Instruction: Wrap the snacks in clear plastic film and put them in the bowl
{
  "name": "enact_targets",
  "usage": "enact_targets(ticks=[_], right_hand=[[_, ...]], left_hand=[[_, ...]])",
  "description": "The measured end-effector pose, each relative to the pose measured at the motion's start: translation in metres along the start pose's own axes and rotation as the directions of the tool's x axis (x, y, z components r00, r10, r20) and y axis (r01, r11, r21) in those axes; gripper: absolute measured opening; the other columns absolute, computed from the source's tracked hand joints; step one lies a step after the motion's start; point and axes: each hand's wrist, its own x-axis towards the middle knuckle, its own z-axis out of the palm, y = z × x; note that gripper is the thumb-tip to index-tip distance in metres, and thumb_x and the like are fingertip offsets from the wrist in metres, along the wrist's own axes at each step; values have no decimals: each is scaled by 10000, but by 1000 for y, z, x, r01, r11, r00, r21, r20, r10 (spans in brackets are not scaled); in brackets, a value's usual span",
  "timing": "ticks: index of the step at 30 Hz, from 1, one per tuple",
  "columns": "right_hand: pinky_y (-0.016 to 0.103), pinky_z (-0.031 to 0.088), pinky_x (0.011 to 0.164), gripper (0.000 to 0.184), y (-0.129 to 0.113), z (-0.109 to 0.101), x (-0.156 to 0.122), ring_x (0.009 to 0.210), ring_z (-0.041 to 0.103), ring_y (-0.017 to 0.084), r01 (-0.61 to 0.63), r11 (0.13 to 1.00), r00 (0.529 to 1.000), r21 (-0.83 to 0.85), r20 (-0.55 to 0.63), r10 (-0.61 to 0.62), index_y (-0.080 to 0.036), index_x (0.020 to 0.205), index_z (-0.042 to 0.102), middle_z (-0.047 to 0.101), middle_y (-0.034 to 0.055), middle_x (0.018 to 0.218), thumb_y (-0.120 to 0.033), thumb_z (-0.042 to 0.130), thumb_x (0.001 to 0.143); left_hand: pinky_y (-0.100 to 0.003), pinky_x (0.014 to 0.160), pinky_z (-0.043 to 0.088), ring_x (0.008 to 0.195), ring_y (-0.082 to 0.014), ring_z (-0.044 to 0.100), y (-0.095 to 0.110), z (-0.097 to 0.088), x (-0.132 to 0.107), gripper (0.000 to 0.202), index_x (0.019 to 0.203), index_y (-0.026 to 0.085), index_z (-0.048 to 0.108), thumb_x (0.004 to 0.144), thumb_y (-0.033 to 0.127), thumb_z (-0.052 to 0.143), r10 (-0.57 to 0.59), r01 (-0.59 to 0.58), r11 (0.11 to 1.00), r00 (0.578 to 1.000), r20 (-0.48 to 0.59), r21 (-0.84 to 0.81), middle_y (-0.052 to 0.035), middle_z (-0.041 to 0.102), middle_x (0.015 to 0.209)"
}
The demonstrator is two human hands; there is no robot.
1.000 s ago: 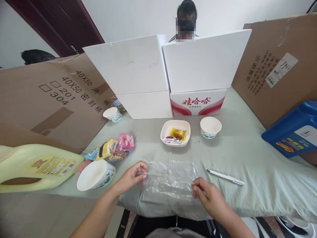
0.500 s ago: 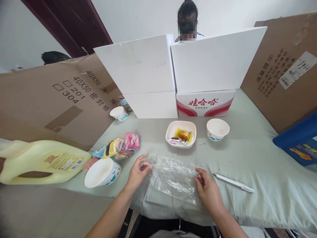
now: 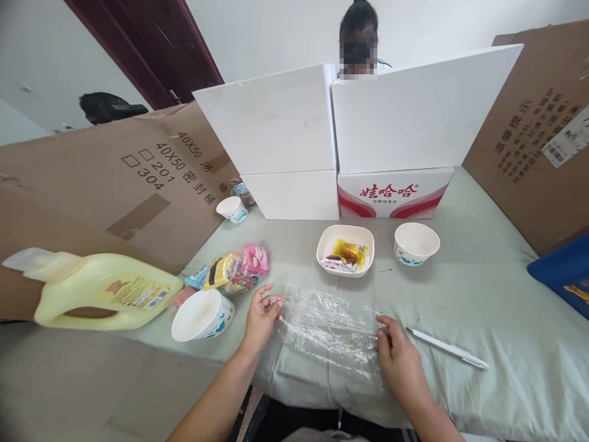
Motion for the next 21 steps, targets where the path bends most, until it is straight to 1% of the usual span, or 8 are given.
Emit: enact_targets(ticks=[2,4,6,9,11,16,19,21], right_hand=[[336,520,705,384,2,0,-1,753,682,203,21,1000,999,-9,-38,-21,-225,1129,540,703,63,932,-469,394,870],[347,524,720,380,4,1,-2,781,683,213,28,1000,998,-3,-59,-28,-223,1108,556,707,69,931,-474,420,857],[349,532,738,386,5,1,-2,797,683,215,34,999,997,27,-66,-32,-218,1107,563,711,69,921,-473,451,840],[338,545,740,410,4,2,-2,797,682,207,30,994,997,102,-67,-24,-211,1120,564,712,71,931,-479,499,817],[334,548,733,419,3,3,-1,788,681,206,8,990,998,140,-67,2,-209,1111,569,710,68,915,-499,514,814],[337,549,709,428,1,4,0,704,677,196,-52,975,996,218,-58,66,-209,1075,580,704,66,904,-547,495,826],[331,550,685,425,4,4,-2,685,670,192,-44,971,994,235,-83,65,-212,1063,588,703,69,922,-554,503,825],[329,550,688,417,7,5,-4,700,672,195,-40,971,995,237,-80,60,-214,1073,586,703,67,922,-547,501,836]], left_hand=[[-221,618,487,698,-128,620,1,-2,1,551,1128,183,444,666,331,704,21,-21,1000,1000,1,-18,9,632,769],[-236,680,486,732,-127,617,1,-4,1,540,1122,180,452,667,313,711,28,-28,999,1000,11,-35,20,617,757],[-222,634,470,664,-107,582,1,-6,1,547,1122,185,454,662,307,723,24,-23,998,1000,16,-57,49,571,726],[-179,520,400,529,-68,473,1,-5,0,543,1117,189,456,664,307,732,15,-14,997,1000,24,-70,101,461,631],[-163,475,356,487,-56,411,0,-4,-1,524,1110,187,461,678,316,727,8,-6,997,1000,30,-71,111,427,600],[-164,442,348,495,-52,416,-3,-3,-3,376,1002,178,545,715,375,690,30,-27,998,999,40,-57,51,527,721],[-176,443,353,474,-58,420,-6,-6,-4,263,862,158,610,727,377,661,42,-43,999,996,73,10,35,549,674],[-185,445,360,462,-64,425,-7,-8,-4,244,829,151,643,724,371,658,44,-47,998,995,88,34,24,576,653]])
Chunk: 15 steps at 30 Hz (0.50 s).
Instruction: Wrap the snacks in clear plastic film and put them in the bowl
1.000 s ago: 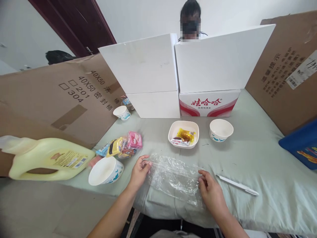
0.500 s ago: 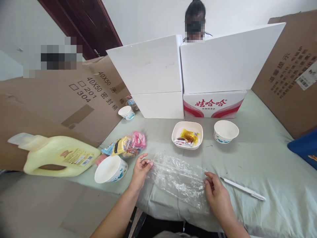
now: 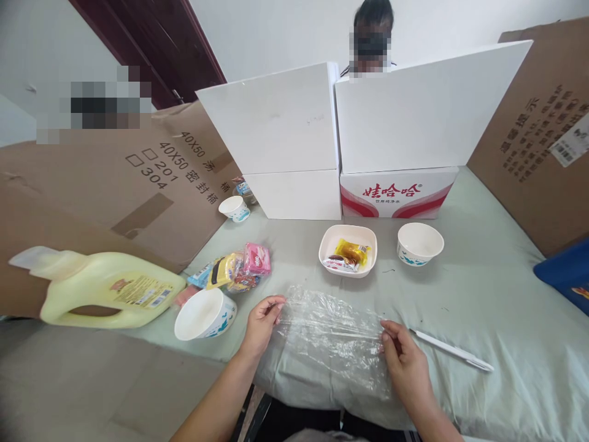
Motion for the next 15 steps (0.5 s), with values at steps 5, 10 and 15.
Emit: enact_targets(ticks=[5,10,15], right_hand=[[323,551,662,402,4,-2,-4,686,676,196,1,998,1000,-59,10,0,-215,1109,564,698,55,877,-520,471,864],[354,534,687,357,5,-4,-5,779,686,228,165,887,980,-430,-32,-197,-220,1068,588,708,69,927,-459,392,888],[345,514,627,347,5,0,-4,766,691,239,264,713,942,-649,13,-336,-202,1083,592,713,82,937,-380,338,929]], left_hand=[[-223,478,450,501,-78,509,4,-1,4,254,960,178,699,793,334,587,96,-102,981,994,44,164,-56,668,1005],[-366,965,487,1100,-214,598,9,6,20,344,1137,230,673,852,187,485,297,-403,783,912,283,474,-64,639,1209],[-354,990,484,1160,-213,571,-1,17,31,435,1284,233,571,878,137,448,256,-498,530,865,431,686,-53,581,1313]])
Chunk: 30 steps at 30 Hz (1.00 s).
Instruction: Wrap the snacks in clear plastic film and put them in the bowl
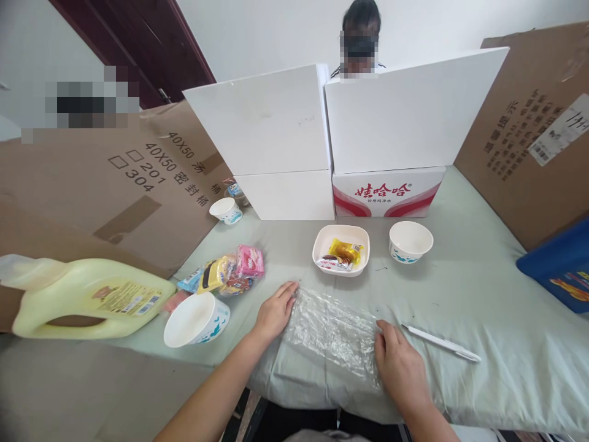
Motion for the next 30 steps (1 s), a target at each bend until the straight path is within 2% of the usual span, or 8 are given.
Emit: enact_targets(ticks=[5,7,10,14,19,24,26,30], right_hand=[[335,517,650,336,-4,-1,5,814,691,228,31,999,999,-32,12,-31,-190,1106,572,706,81,1015,-340,319,942],[324,515,649,333,-7,-1,6,823,691,221,17,999,999,-29,35,-16,-195,1114,568,704,78,1037,-332,317,942],[311,509,640,331,-7,-1,7,824,689,214,4,999,999,-34,51,-2,-202,1109,571,702,74,1043,-326,314,941],[316,499,636,323,5,-7,12,784,680,214,-21,995,998,-100,65,28,-202,1132,566,701,74,1019,-312,333,938],[409,476,831,300,-3,-25,22,909,633,265,72,983,994,-167,-70,-85,-176,1050,623,684,113,976,-282,369,928],[485,288,1086,484,-43,-6,17,1292,436,292,467,880,883,-89,103,-458,-200,1338,505,536,103,1372,-395,497,896],[533,226,1108,681,-40,5,11,1370,331,320,512,852,854,-104,169,-493,-182,1444,375,417,115,1476,-506,520,864],[583,198,1100,805,-5,9,-2,1402,268,338,434,882,899,-185,148,-412,-158,1499,250,339,135,1515,-582,489,858]], left_hand=[[-405,899,505,1040,-266,604,14,-3,-6,395,1252,214,592,881,146,477,-27,48,980,993,-114,191,-120,518,1339],[-465,924,467,1038,-297,587,26,-6,-10,321,1152,186,651,887,150,474,50,-17,977,987,-154,213,-151,578,1226],[-462,963,436,1042,-273,584,43,-5,-14,259,1087,205,675,915,213,481,313,-319,939,947,66,124,-122,654,1074],[-538,1129,240,1338,-286,392,52,4,-17,507,1378,280,465,890,367,567,478,-504,864,818,321,-2,-79,469,1434],[-584,1152,118,1437,-291,213,63,19,-27,611,1478,293,291,915,342,524,399,-447,892,853,337,74,-72,279,1555],[-590,1143,138,1442,-311,183,77,34,-36,663,1512,231,209,930,381,489,332,-379,918,897,294,121,-94,266,1558],[-572,1148,140,1442,-311,185,65,30,-36,697,1518,226,191,928,457,482,321,-371,919,900,295,135,-92,256,1562],[-569,1142,145,1437,-328,197,9,5,-38,692,1508,227,239,924,527,457,186,-240,940,956,226,243,-107,265,1556]])
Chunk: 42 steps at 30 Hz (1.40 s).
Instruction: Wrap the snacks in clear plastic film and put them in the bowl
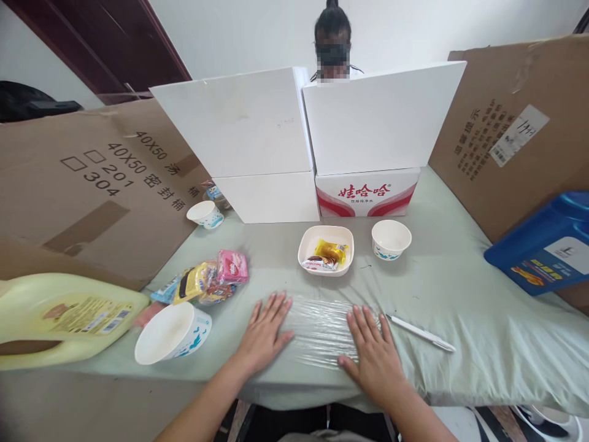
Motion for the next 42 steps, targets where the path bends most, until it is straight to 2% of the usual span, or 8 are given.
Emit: enact_targets(ticks=[4,10,15,19,24,28,33,42], right_hand=[[568,198,1109,901,16,-12,-23,1406,254,352,5,1000,999,-9,-52,-6,-152,1513,207,330,147,1518,-618,539,816],[412,305,1094,623,26,-31,-48,1312,430,265,238,971,969,2,-65,-237,-234,1395,456,513,62,1402,-497,599,849],[313,478,916,249,28,-41,-63,1043,615,193,241,961,969,134,-95,-230,-263,1139,628,675,34,1126,-324,579,902],[310,515,867,174,22,-47,-62,981,632,190,143,936,988,321,-96,-118,-236,1066,615,683,46,1008,-233,515,923],[311,536,766,160,23,-43,-54,855,656,177,-48,906,993,421,-77,89,-245,1019,592,680,27,911,-249,445,955],[292,534,728,188,27,-35,-40,829,676,167,-145,906,981,398,-63,185,-243,1013,583,700,18,930,-294,408,971],[292,513,679,258,28,-21,-16,815,694,182,-324,912,943,252,12,332,-228,998,584,711,25,973,-328,347,982],[279,413,552,233,21,-26,12,713,675,179,-445,895,877,-46,178,445,-203,1055,564,685,46,958,-282,354,991]], left_hand=[[-586,1112,219,1419,-362,229,-35,-11,-26,626,1465,174,343,918,441,490,-113,119,992,983,-141,31,-162,322,1522],[-474,1066,394,1302,-297,430,-9,-34,-50,393,1222,189,556,832,222,599,280,-285,951,958,-58,-116,-111,567,1298],[-424,998,467,1198,-259,520,-6,-40,-57,318,1136,192,563,825,126,581,318,-319,932,947,-32,-173,-95,613,1209],[-445,980,470,1159,-277,535,-9,-44,-57,447,1172,194,549,747,160,685,263,-256,942,965,6,-218,-108,590,1240],[-365,944,468,1084,-222,573,-7,-56,-43,78,888,211,608,861,171,547,240,-203,901,969,51,-384,-53,661,1047],[-273,755,491,801,-161,625,-9,-55,-24,201,901,210,572,960,262,387,6,20,895,998,56,-446,-17,660,850],[-253,689,454,733,-160,644,-6,-39,6,183,930,213,563,954,232,382,-208,211,955,977,35,-206,-1,680,827],[-268,656,447,778,-205,684,5,-26,31,209,1022,183,584,983,218,382,-260,246,957,962,79,157,-73,705,898]])
